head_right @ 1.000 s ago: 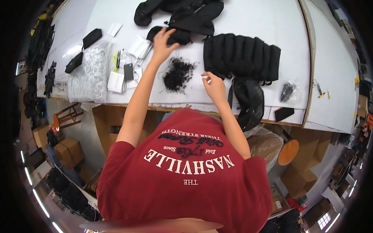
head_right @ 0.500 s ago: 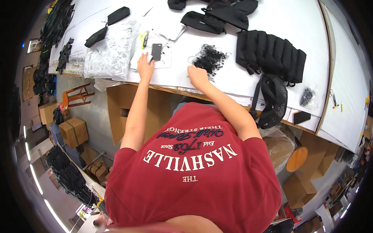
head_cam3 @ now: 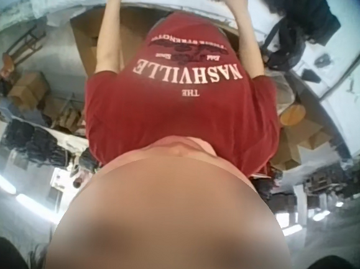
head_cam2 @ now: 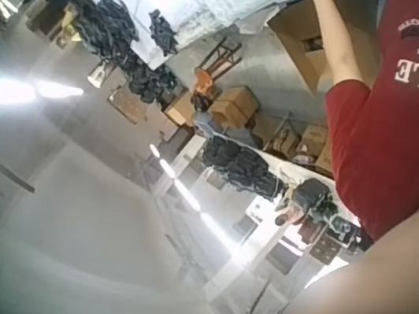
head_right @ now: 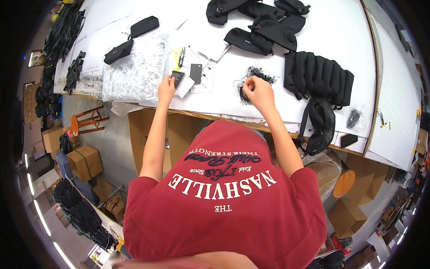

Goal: Assembling small black components and adhesive labels into black padded cases or pouches on a production table.

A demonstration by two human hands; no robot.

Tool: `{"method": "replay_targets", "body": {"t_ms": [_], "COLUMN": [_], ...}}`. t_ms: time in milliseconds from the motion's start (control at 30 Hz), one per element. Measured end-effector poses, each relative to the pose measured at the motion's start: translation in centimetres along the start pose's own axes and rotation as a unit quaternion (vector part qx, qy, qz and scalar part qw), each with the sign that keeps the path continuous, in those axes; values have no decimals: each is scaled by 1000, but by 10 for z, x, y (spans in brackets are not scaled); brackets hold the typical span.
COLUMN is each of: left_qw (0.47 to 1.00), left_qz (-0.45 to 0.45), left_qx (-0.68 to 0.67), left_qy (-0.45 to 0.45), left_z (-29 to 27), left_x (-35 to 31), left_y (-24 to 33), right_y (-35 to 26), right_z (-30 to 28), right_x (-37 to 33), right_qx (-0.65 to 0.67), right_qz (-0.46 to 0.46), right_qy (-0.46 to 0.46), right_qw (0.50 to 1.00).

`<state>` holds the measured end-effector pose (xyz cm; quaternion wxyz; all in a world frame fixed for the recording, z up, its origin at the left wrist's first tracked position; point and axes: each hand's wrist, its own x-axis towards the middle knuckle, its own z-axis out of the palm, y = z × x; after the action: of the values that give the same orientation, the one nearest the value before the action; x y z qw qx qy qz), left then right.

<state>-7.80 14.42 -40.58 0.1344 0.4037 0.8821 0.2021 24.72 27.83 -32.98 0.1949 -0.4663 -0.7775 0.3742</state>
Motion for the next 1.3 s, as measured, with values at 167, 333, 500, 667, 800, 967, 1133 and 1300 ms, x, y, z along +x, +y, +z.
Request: {"method": "replay_targets", "body": {"t_ms": [167, 333, 500, 667, 800, 967, 1133, 1300], "left_qw": [975, 955, 969, 983, 946, 839, 835, 835], "left_qz": [185, 260, 241, 152, 140, 127, 137, 175], "left_qx": [95, 103, 46, 97, -290, -468, -460, -454], "left_qy": [83, 103, 19, 28, -48, -248, -267, -258], "left_z": [11, 14, 3, -18, -48, -87, -98, -97], "left_x": [2, 0, 16, 34, 27, -25, -43, -44], "left_y": [-13, -3, -9, 12, 69, 139, 156, 157], "right_y": [-22, -47, -52, -64, -94, -129, -138, -134], "right_z": [-28, -43, -39, -21, -2, 17, 24, 25], "right_x": [-1, 0, 1, -6, -11, -8, -5, -9], "right_qx": [125, 405, 660, 676, 495, 212, 107, 64], "right_qz": [44, 23, 147, 189, 184, 8, -46, -83], "right_qy": [69, 105, 35, -22, 86, 156, 210, 246], "right_qw": [989, 908, 735, 712, 845, 965, 971, 964]}}
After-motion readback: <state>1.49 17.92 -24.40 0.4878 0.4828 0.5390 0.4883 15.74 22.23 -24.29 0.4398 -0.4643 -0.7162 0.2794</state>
